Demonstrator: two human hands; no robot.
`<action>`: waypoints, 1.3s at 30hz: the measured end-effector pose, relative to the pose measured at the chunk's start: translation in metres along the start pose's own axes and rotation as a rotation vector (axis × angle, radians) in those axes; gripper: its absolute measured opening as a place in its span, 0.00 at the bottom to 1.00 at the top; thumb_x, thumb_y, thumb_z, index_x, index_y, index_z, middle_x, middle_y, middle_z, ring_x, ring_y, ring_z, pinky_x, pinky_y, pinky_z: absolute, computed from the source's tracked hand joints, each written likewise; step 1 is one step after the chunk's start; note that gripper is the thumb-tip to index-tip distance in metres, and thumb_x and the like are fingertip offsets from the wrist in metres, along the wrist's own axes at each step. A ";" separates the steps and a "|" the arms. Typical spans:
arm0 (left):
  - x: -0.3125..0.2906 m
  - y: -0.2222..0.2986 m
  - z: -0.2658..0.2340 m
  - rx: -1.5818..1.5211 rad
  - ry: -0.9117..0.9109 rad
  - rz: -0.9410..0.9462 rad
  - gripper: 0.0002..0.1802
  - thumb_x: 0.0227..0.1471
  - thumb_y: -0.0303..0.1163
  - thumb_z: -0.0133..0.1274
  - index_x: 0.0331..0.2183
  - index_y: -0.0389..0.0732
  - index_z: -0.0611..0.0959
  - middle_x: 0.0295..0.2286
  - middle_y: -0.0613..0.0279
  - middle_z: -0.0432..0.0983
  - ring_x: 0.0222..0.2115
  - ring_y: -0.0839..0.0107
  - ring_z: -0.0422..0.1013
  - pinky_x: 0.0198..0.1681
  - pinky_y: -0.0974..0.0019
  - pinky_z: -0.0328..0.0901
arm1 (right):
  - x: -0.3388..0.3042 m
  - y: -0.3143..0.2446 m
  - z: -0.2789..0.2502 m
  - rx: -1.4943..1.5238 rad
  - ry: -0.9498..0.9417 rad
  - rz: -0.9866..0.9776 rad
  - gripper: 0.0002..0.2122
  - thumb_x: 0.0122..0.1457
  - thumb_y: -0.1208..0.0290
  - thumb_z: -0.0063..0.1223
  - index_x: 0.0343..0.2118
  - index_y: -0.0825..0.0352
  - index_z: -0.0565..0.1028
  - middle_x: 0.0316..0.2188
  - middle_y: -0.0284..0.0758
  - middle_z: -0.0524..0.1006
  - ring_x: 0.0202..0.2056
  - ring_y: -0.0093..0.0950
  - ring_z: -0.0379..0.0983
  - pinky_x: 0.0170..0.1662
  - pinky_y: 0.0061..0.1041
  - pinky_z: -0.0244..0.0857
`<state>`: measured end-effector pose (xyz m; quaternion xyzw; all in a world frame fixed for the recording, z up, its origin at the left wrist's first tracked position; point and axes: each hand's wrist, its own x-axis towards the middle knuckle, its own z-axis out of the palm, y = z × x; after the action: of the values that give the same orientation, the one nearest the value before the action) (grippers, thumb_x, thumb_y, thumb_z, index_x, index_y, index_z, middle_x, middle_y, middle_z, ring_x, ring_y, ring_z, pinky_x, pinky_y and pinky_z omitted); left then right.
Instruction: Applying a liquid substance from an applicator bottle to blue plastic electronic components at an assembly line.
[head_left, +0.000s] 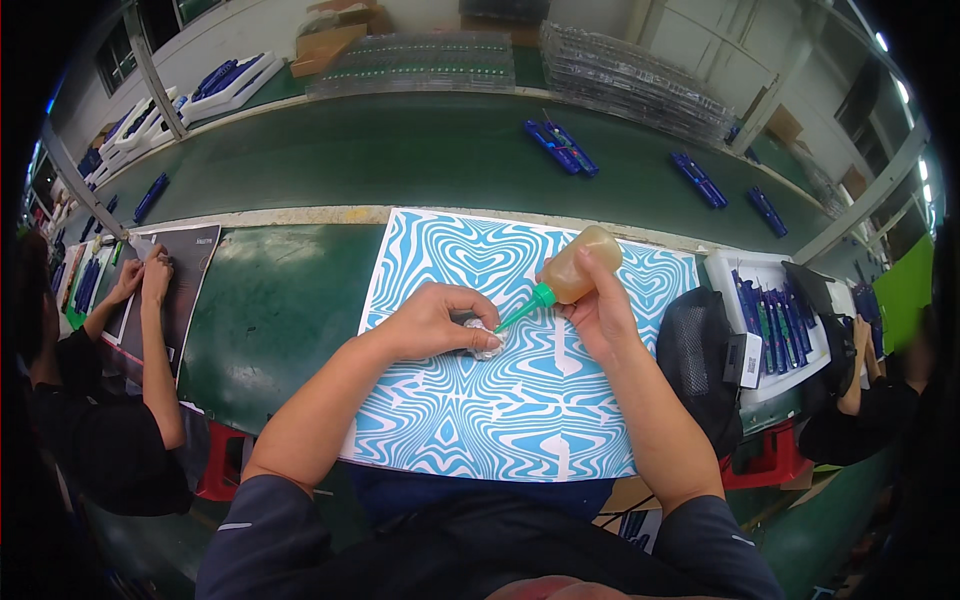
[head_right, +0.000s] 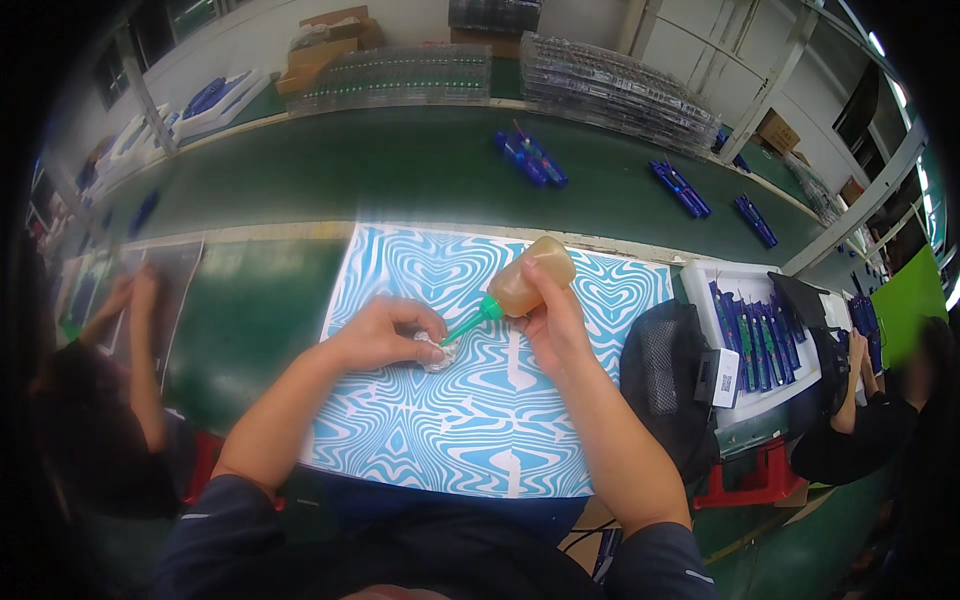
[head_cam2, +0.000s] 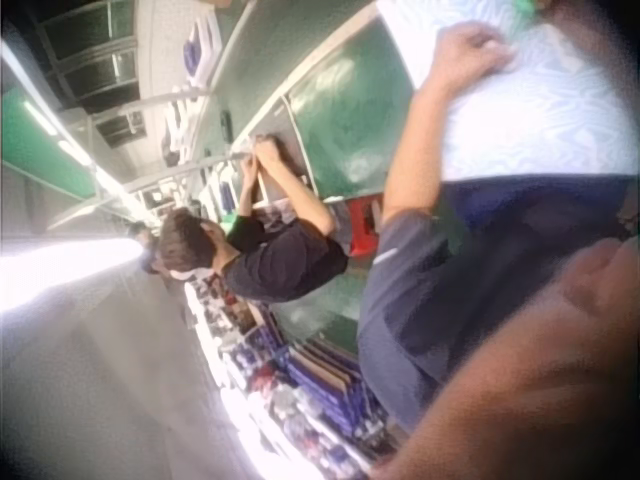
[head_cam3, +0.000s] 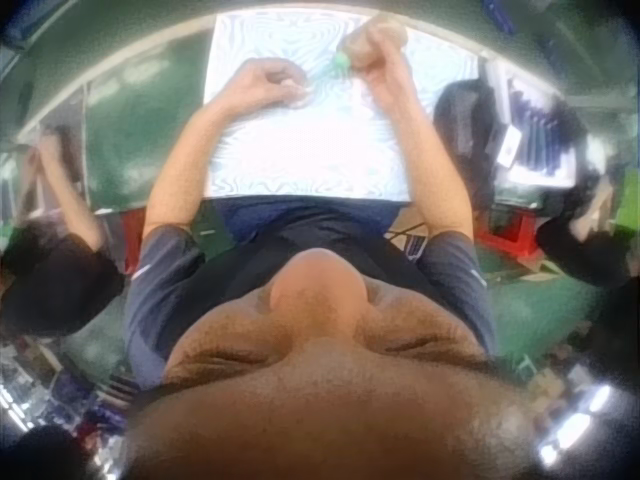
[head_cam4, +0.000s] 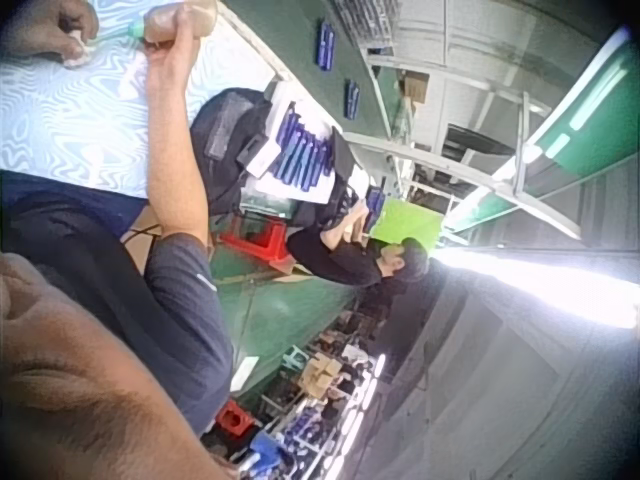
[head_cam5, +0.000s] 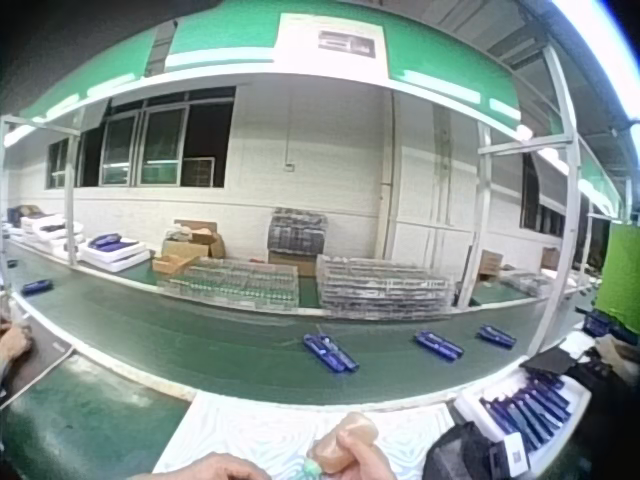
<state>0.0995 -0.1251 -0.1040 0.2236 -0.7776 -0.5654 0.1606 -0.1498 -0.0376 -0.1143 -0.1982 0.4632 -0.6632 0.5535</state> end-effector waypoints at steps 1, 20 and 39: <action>0.000 0.000 0.000 -0.004 -0.002 0.006 0.12 0.46 0.33 0.70 0.32 0.39 0.87 0.35 0.63 0.83 0.39 0.72 0.77 0.46 0.68 0.70 | 0.000 0.000 0.000 0.000 0.000 0.000 0.30 0.62 0.55 0.58 0.60 0.66 0.58 0.51 0.44 0.73 0.52 0.40 0.76 0.51 0.35 0.71; 0.000 -0.003 -0.001 -0.032 -0.003 -0.002 0.12 0.46 0.33 0.70 0.33 0.39 0.88 0.35 0.64 0.83 0.39 0.73 0.77 0.45 0.69 0.70 | 0.003 -0.013 -0.008 0.049 -0.007 -0.048 0.31 0.62 0.56 0.58 0.60 0.67 0.57 0.49 0.45 0.73 0.50 0.40 0.76 0.53 0.35 0.72; 0.001 -0.002 0.000 -0.018 -0.005 -0.018 0.15 0.45 0.33 0.71 0.35 0.38 0.87 0.37 0.63 0.83 0.40 0.73 0.77 0.48 0.68 0.69 | 0.003 -0.002 -0.003 0.036 -0.029 -0.013 0.29 0.63 0.56 0.57 0.59 0.66 0.58 0.48 0.43 0.74 0.50 0.39 0.76 0.47 0.29 0.71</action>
<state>0.0994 -0.1265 -0.1059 0.2277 -0.7708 -0.5743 0.1557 -0.1543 -0.0393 -0.1153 -0.2008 0.4419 -0.6719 0.5595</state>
